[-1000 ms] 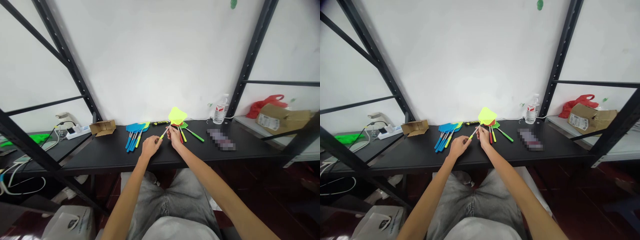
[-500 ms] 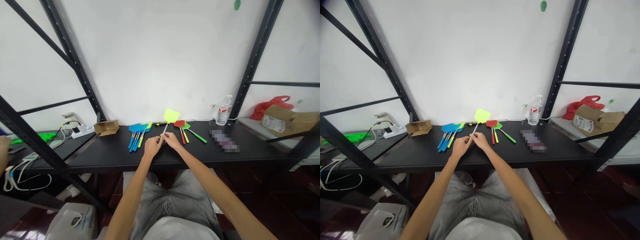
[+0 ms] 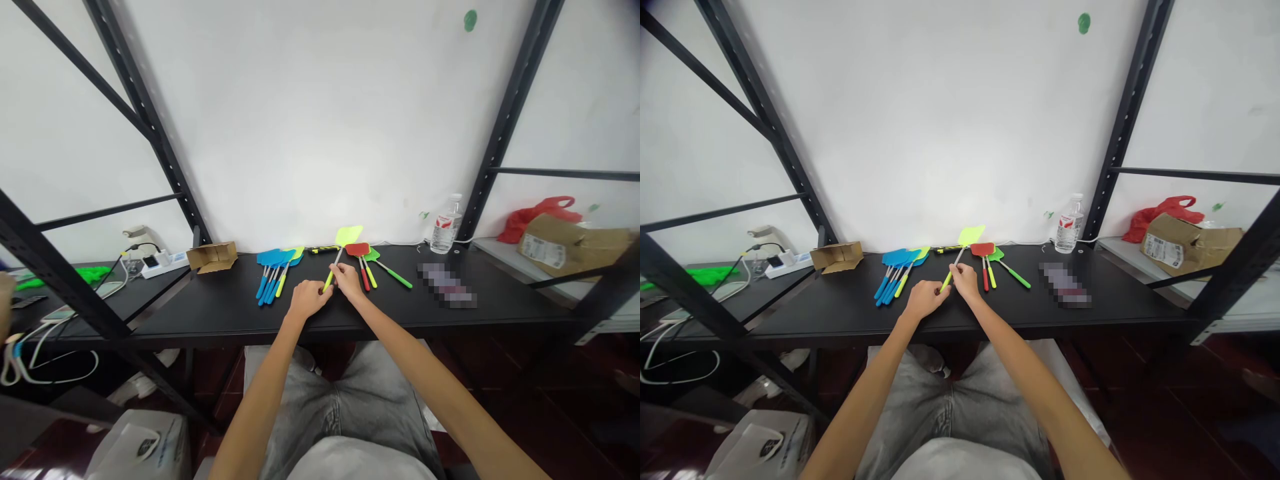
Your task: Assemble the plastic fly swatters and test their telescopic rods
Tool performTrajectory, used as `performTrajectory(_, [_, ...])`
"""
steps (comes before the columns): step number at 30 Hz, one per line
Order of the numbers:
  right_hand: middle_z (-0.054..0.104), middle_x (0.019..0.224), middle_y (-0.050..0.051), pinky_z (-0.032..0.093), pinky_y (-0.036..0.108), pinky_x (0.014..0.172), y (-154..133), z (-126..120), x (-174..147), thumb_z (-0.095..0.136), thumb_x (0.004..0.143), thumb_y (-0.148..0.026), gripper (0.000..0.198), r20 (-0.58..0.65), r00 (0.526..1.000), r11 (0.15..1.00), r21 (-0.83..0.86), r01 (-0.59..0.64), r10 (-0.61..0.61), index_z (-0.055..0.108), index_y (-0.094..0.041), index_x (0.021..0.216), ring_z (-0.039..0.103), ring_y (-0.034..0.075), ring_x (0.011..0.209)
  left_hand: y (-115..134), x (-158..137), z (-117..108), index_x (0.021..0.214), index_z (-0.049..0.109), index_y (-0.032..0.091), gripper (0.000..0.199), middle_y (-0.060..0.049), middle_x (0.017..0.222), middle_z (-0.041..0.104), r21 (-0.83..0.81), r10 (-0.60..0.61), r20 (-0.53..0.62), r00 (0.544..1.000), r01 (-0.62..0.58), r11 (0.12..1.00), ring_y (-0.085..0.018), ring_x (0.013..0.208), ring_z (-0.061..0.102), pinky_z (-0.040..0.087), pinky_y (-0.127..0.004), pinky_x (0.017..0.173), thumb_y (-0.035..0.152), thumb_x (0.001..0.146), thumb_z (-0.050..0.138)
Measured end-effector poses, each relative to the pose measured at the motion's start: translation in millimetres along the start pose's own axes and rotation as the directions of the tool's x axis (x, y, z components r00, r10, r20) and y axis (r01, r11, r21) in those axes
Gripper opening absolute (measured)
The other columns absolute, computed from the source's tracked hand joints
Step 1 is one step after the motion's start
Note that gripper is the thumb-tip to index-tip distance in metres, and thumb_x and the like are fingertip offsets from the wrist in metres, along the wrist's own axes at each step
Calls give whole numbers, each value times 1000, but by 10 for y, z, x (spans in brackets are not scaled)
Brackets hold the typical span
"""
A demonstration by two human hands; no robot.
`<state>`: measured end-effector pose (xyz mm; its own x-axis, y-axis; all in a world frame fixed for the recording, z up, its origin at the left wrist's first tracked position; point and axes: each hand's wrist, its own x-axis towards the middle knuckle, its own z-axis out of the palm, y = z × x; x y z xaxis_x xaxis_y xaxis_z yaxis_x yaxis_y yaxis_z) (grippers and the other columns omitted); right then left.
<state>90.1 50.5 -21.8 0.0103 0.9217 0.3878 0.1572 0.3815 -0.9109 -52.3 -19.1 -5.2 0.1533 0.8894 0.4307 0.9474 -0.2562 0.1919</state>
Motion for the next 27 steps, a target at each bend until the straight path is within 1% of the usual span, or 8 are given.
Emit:
performTrajectory(5, [53,52,-3,39,26,55,-17,-19,-14,50,87,-50,37,-17,1000,999,-51,-6,5,57,-22,65,54,16,51,19,-21,-34,67,69,23,43,-6,68,67,-11,52,18,998,-52,999,-21,71,64,31,-27,61,48,94,47])
performTrajectory(8, [57,56,-2,39,26,58,-46,-26,-24,49,87,-49,35,-4,1000,994,-106,-4,3,59,-22,67,57,17,56,22,-27,-43,69,69,23,42,-5,67,67,-21,82,27,996,-81,996,-20,70,64,31,-27,61,46,95,46])
performTrajectory(11, [62,63,0,40,27,62,-95,-26,-42,55,84,-44,28,9,1000,975,-223,10,-8,60,-22,69,60,18,64,21,-23,-38,67,68,22,46,-6,65,66,-29,87,40,995,-86,996,-20,69,64,32,-27,61,49,95,45])
performTrajectory(15, [64,66,2,40,27,65,-168,-27,-83,60,81,-40,21,-29,999,903,-430,-30,19,59,-22,70,63,21,70,22,-19,-32,69,70,22,48,-7,68,68,-40,83,52,995,-81,996,-21,72,65,34,-27,63,53,96,44])
performTrajectory(18, [69,78,6,42,29,68,-213,-48,-118,59,81,-39,18,-74,994,823,-558,-105,77,64,-22,81,66,25,82,25,-27,-42,71,71,23,49,-7,71,70,-48,83,59,995,-81,996,-22,76,66,36,-27,64,57,94,46])
performTrajectory(22, [72,90,10,46,34,75,-255,-113,-141,57,82,-38,29,-116,986,725,-668,-168,122,66,-21,105,68,29,92,29,-43,-67,75,72,24,49,-5,77,72,-80,67,78,995,-60,995,-21,79,67,39,-26,67,63,91,48])
performTrajectory(24, [72,92,11,47,36,79,-269,-150,-141,57,84,-36,39,-140,982,698,-691,-188,126,62,-21,119,68,30,94,31,-49,-77,76,73,24,50,-5,80,73,-95,56,84,995,-48,994,-21,79,67,40,-27,68,65,90,48])
performTrajectory(27, [72,98,11,47,37,84,-281,-190,-140,54,86,-32,50,-170,980,684,-704,-192,100,55,-22,134,68,29,99,32,-59,-81,76,73,24,52,-6,78,73,-99,36,85,996,-27,995,-21,79,67,41,-27,69,66,89,48])
